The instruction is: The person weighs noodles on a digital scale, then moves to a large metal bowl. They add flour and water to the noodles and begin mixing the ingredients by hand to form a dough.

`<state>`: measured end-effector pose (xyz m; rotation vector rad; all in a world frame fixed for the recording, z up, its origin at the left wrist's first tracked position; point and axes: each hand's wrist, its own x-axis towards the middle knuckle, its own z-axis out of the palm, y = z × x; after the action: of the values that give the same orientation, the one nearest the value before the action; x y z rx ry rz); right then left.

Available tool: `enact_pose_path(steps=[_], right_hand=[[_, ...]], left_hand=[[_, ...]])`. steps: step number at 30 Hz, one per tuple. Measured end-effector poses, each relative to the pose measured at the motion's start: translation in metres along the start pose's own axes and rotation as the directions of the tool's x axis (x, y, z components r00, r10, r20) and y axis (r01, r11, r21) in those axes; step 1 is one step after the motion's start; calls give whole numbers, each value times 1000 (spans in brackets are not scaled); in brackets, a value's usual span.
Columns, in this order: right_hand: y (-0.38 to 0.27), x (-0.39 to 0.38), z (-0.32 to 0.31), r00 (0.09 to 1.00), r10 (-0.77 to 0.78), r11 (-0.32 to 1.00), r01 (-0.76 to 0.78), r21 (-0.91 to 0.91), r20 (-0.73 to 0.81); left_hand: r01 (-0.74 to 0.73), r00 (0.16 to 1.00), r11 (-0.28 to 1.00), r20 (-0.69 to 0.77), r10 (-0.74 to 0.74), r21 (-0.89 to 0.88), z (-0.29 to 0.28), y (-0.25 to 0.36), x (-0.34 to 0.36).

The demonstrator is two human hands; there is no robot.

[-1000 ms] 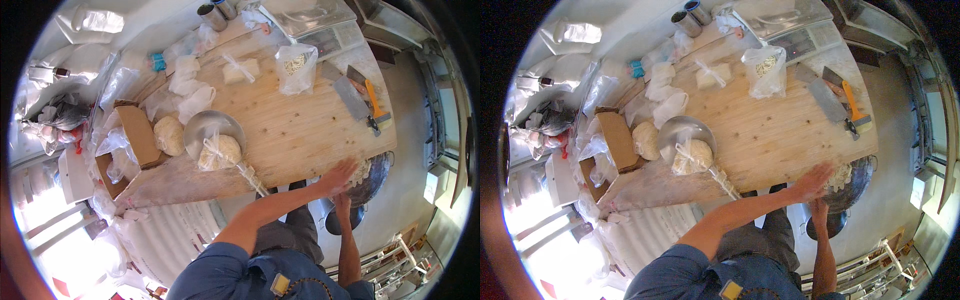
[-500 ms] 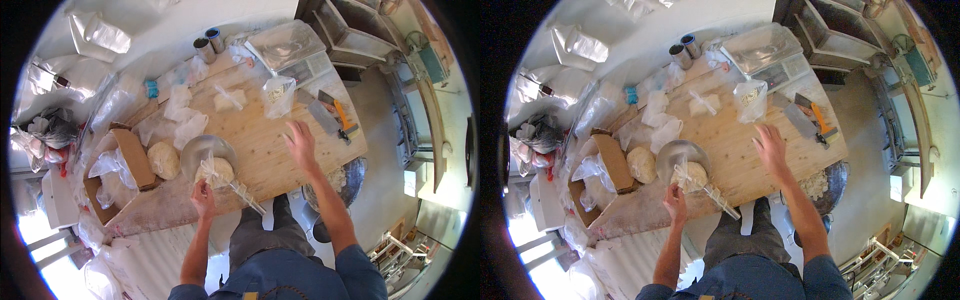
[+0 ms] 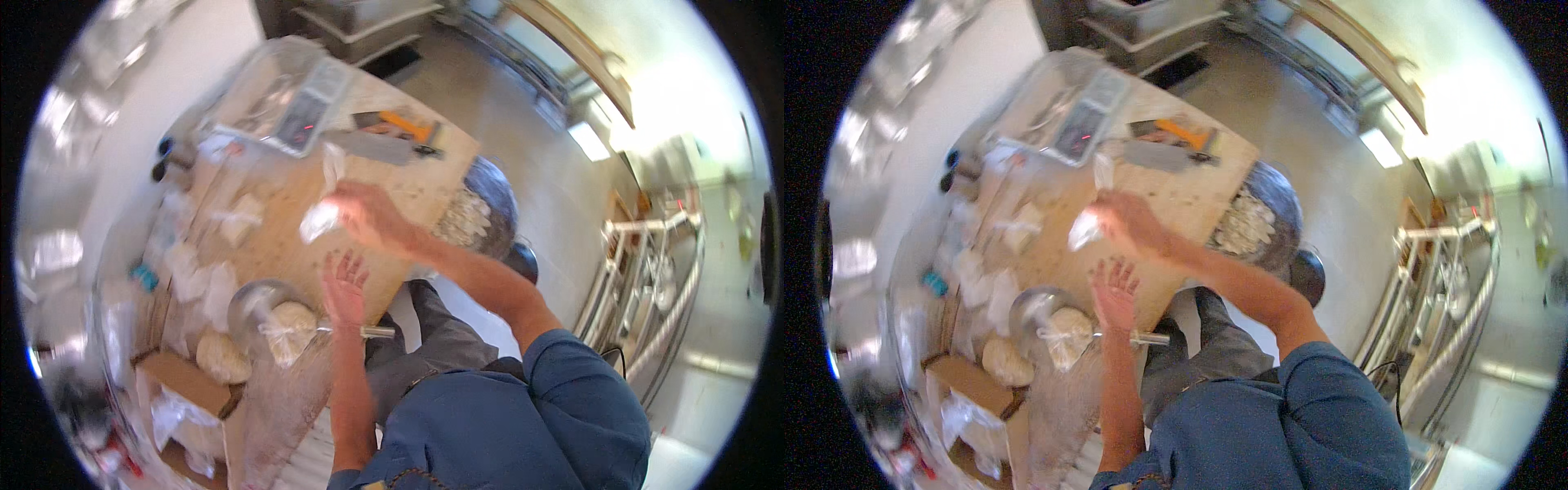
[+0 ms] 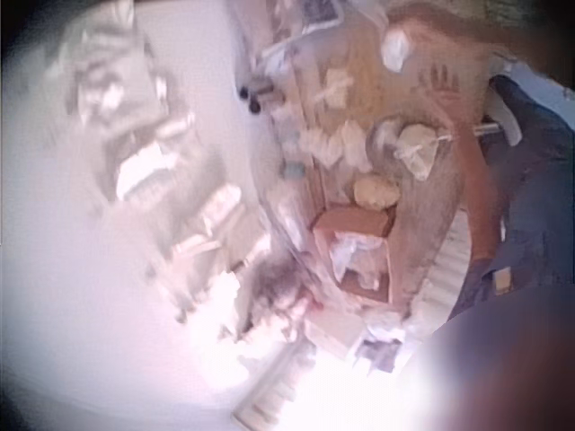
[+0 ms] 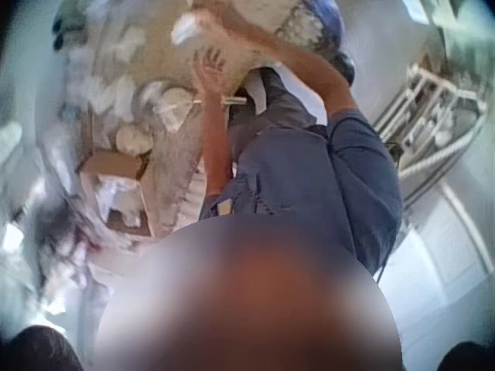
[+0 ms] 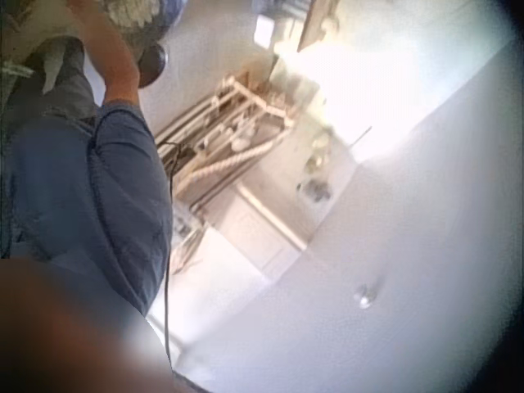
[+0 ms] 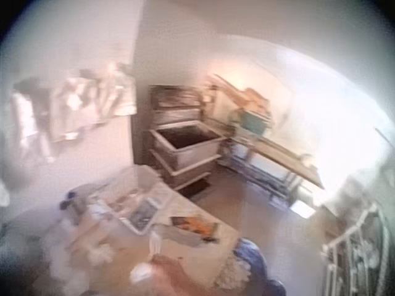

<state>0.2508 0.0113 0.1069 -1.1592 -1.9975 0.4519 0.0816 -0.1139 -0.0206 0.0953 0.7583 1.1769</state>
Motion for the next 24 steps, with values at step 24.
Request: enact_pose_path(steps=[24], right_hand=[[233,-368,-160,452,865,477,-875,78,-219]], left_hand=[[483,863,803,-342,-371,349,146,-388,105]])
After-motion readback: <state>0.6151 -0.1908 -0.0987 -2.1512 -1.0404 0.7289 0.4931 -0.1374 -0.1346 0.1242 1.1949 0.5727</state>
